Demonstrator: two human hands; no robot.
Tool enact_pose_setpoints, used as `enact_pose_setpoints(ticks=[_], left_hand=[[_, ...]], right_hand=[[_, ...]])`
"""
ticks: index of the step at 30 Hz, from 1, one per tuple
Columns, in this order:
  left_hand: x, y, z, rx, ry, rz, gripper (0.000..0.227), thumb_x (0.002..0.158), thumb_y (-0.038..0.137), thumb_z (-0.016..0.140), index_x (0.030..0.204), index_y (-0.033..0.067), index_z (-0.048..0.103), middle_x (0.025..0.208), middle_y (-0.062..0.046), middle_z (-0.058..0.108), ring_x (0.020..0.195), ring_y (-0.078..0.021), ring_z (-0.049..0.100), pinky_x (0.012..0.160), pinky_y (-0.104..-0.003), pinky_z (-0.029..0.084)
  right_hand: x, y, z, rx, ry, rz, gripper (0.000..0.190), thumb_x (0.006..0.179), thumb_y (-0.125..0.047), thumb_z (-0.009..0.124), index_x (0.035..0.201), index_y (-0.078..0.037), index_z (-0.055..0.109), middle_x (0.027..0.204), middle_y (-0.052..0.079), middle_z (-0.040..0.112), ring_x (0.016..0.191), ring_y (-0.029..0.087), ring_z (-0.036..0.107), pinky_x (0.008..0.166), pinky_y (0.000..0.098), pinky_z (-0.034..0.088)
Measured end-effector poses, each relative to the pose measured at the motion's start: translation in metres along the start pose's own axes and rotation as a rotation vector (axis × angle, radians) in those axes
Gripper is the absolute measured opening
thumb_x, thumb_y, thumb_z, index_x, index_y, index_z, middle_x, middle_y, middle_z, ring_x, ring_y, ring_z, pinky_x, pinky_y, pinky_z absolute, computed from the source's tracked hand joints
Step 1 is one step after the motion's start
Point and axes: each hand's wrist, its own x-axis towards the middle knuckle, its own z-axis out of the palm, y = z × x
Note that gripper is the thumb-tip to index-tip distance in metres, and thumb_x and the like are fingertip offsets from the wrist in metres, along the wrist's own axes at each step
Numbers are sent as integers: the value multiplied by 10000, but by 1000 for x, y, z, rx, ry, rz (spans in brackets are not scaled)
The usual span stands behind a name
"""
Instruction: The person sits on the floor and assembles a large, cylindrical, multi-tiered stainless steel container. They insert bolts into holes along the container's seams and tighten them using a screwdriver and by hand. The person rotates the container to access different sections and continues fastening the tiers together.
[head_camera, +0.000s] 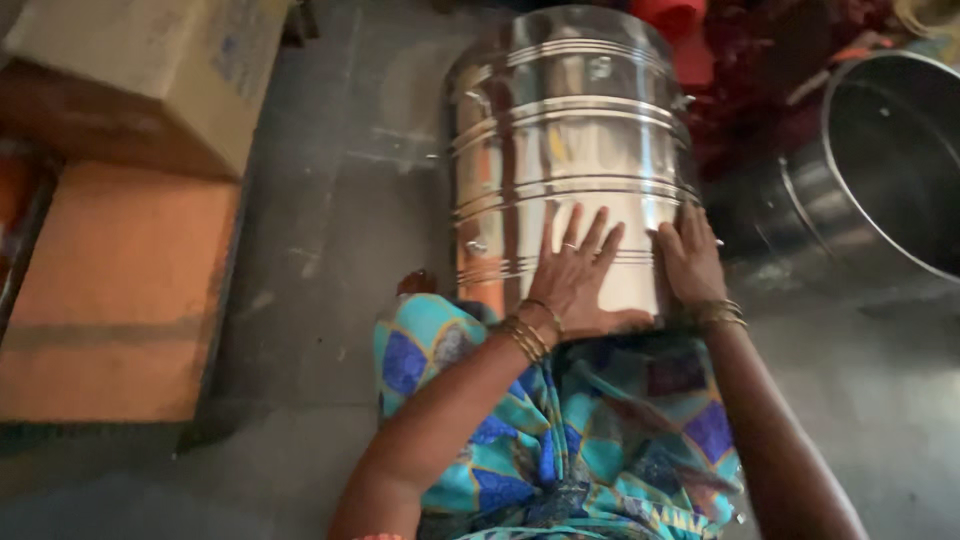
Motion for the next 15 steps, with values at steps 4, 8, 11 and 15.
enact_pose_setpoints(ticks=[4, 8, 11, 15], left_hand=[[9, -4, 14, -9, 119, 47, 1096, 765, 786, 574, 1536, 29, 390, 1624, -167, 339, 1500, -446, 205, 1133, -725, 90], [5, -9, 13, 53, 85, 177, 1001, 868, 746, 553, 1525, 1, 430, 1628, -176, 387, 1532, -417, 262, 1206, -664, 155], [-3, -10, -2, 45, 42, 232, 1018, 853, 738, 576, 1505, -30, 433, 1596, -206, 396, 1503, -423, 291, 1197, -631, 203], [-14, -7, -16, 78, 72, 296, 890, 883, 631, 637, 1456, -36, 499, 1543, -219, 473, 1463, -420, 379, 1173, -589, 291]], right_hand=[[-3, -43, -2, -314, 24, -173, 331, 1042, -305, 614, 1242, -42, 615, 1472, 290, 519, 1397, 495, 440, 1187, 524, 361], [-6, -86, -7, -192, 152, -65, 360, 981, -298, 666, 1248, -62, 621, 1386, 220, 580, 1293, 433, 531, 1099, 495, 427], [-11, -117, -9, -14, 236, 126, 380, 930, -299, 692, 1196, -32, 653, 1325, 206, 603, 1213, 429, 552, 1021, 504, 438], [-15, -138, -10, 53, 308, 124, 355, 952, -293, 693, 1211, -51, 672, 1355, 193, 627, 1308, 403, 555, 1138, 488, 422]])
